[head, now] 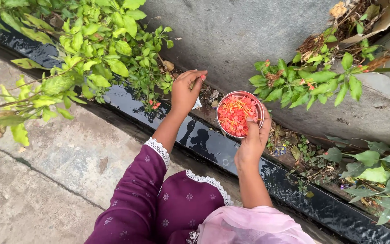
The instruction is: The person picks small red flowers from green plants by hand and places them into a metal bowl, moving to different sections of the garden to continue gathering them.
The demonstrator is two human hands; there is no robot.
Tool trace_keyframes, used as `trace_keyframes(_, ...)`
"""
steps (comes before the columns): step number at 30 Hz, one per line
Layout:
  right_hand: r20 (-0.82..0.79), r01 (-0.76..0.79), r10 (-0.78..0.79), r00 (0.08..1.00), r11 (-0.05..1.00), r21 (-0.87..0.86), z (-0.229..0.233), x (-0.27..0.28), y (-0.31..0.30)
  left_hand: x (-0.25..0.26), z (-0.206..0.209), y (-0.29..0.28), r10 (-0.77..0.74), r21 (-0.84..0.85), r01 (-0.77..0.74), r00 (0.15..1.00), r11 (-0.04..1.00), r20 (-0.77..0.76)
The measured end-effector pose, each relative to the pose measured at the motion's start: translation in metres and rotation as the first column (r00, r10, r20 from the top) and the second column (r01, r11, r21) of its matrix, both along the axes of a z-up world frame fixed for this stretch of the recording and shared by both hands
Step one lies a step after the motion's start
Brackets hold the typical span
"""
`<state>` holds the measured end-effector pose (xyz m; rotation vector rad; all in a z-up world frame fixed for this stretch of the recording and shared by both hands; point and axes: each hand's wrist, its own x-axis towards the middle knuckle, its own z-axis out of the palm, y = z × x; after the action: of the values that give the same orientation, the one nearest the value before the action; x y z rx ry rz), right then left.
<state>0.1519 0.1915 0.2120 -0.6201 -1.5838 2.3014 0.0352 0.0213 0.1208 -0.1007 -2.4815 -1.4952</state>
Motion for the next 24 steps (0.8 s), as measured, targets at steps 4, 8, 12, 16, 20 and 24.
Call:
trace_keyframes(4,-0.031,-0.02,0.021,0.999,0.999,0.031,-0.011,0.0,0.005,0.012,0.017,-0.002,-0.007,0.228,-0.007,0.998,0.974,0.058)
trace_keyframes(8,-0.034,-0.031,0.033,0.999,0.998,0.057,-0.013,-0.002,0.006,0.032,0.034,0.011,-0.082,0.601,-0.036,0.983,0.798,0.167)
trace_keyframes(12,-0.027,-0.032,0.034,0.999,0.998,0.061,-0.015,0.002,0.006,0.052,0.073,0.024,-0.212,0.781,0.086,0.975,0.618,0.06)
trace_keyframes(16,-0.037,-0.026,0.029,0.999,0.997,0.077,-0.017,0.001,0.008,0.059,0.095,0.028,-0.237,0.721,0.159,0.971,0.674,0.008)
trace_keyframes(20,-0.046,-0.023,0.027,0.999,0.997,0.08,-0.018,0.001,0.008,0.063,0.106,0.028,-0.207,0.591,0.183,0.978,0.785,-0.027)
trace_keyframes(24,-0.046,-0.035,0.038,0.998,0.998,0.058,-0.015,0.002,0.005,0.066,0.11,0.028,-0.206,0.532,0.188,0.978,0.826,-0.026)
